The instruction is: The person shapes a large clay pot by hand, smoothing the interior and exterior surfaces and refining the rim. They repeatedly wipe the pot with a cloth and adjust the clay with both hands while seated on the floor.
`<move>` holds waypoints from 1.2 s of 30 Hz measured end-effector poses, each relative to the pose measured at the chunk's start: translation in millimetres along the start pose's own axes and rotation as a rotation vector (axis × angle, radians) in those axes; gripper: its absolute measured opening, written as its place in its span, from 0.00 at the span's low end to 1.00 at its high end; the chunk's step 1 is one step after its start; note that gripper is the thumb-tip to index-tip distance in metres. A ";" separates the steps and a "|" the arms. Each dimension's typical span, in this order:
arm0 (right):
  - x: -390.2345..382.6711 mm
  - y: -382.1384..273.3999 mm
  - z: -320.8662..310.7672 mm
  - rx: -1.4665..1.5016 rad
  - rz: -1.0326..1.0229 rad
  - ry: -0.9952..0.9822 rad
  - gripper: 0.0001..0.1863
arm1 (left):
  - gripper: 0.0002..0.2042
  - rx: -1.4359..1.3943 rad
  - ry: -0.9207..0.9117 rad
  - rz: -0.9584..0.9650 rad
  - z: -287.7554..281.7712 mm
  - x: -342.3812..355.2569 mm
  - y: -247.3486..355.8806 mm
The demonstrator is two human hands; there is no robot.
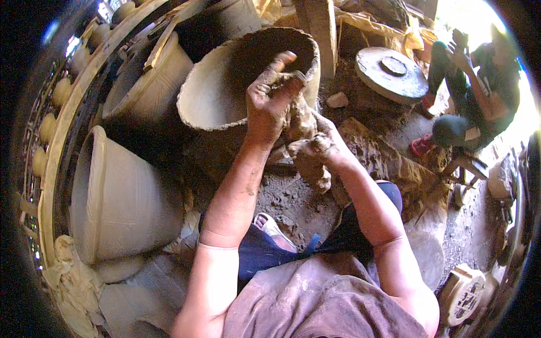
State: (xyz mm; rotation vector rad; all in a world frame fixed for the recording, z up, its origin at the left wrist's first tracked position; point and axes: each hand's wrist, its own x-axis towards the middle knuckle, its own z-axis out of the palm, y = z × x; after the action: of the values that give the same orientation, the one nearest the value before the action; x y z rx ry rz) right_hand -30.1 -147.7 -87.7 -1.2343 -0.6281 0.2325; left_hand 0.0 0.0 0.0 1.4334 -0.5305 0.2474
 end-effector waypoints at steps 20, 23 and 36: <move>9.5 3.6 18.7 -0.199 -0.221 0.353 0.30 | 0.25 0.345 -0.082 0.150 18.4 -11.3 16.7; -5.1 -13.9 14.8 -0.513 -0.546 0.370 0.38 | 0.25 0.186 -0.116 -0.029 16.8 -7.6 27.9; -20.9 -53.7 22.1 0.290 -0.215 0.120 0.12 | 0.25 -0.357 -0.059 -0.308 23.5 27.2 27.9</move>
State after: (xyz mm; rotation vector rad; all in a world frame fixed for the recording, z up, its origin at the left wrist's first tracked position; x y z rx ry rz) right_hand -68.2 -158.1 -40.3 -0.8872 -0.5942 0.0654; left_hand 5.6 -23.3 38.7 1.1556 -0.3720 -0.1311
